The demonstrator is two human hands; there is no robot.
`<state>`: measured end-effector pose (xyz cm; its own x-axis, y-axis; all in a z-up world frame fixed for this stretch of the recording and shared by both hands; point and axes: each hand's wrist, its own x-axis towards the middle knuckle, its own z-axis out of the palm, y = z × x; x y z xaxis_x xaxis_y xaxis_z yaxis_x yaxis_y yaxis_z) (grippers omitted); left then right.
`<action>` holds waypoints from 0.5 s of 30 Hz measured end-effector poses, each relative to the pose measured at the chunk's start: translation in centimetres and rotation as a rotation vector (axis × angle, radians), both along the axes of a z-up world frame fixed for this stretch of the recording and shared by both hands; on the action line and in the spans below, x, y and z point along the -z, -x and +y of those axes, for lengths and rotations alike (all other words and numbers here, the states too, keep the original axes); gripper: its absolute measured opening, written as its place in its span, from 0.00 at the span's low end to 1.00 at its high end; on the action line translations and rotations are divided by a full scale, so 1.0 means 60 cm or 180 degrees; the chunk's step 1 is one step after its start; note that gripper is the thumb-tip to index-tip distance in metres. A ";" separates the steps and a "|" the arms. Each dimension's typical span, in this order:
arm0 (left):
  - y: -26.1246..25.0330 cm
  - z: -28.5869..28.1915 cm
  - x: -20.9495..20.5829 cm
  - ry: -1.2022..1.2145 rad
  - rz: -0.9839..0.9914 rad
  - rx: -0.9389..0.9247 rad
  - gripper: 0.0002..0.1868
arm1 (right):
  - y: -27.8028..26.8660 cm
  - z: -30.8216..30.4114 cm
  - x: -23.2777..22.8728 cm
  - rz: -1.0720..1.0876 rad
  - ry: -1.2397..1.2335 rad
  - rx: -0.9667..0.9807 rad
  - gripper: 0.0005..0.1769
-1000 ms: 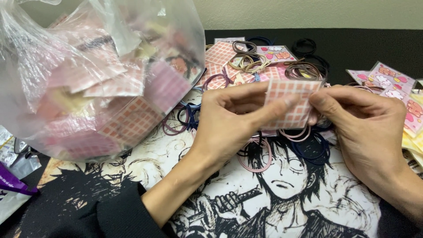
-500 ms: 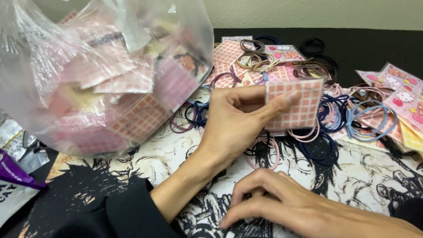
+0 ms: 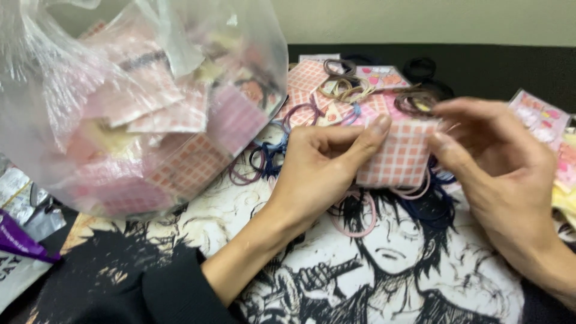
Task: The person places small hair ties and decorative paper cards into plastic sleeves, one at a time, and then organizes the filled sleeves on a table.
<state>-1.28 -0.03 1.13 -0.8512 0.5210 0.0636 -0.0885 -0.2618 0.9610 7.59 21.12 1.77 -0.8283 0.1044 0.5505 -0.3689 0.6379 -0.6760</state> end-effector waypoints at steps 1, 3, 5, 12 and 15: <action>0.001 0.001 0.001 -0.0003 0.0096 -0.0085 0.18 | 0.002 -0.001 0.001 -0.0269 0.0498 0.0115 0.19; 0.001 0.003 0.001 -0.0037 0.0248 -0.0159 0.15 | 0.008 0.004 0.009 -0.0475 0.0975 0.0234 0.14; 0.003 0.004 0.000 0.0075 0.0281 -0.0324 0.31 | 0.019 0.019 0.020 -0.0824 0.1167 0.0641 0.07; 0.010 0.005 -0.024 0.0344 -0.0385 -0.0167 0.28 | 0.023 0.020 0.008 -0.0798 0.1889 0.0321 0.10; 0.000 0.008 -0.032 0.0130 -0.0305 -0.0171 0.26 | 0.019 0.020 0.001 -0.1147 0.1976 0.0389 0.12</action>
<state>-1.29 0.44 3.05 -0.8790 0.4751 -0.0398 -0.1675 -0.2295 0.9588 6.47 22.35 1.72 -0.9095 0.4122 0.0549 -0.0057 0.1196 -0.9928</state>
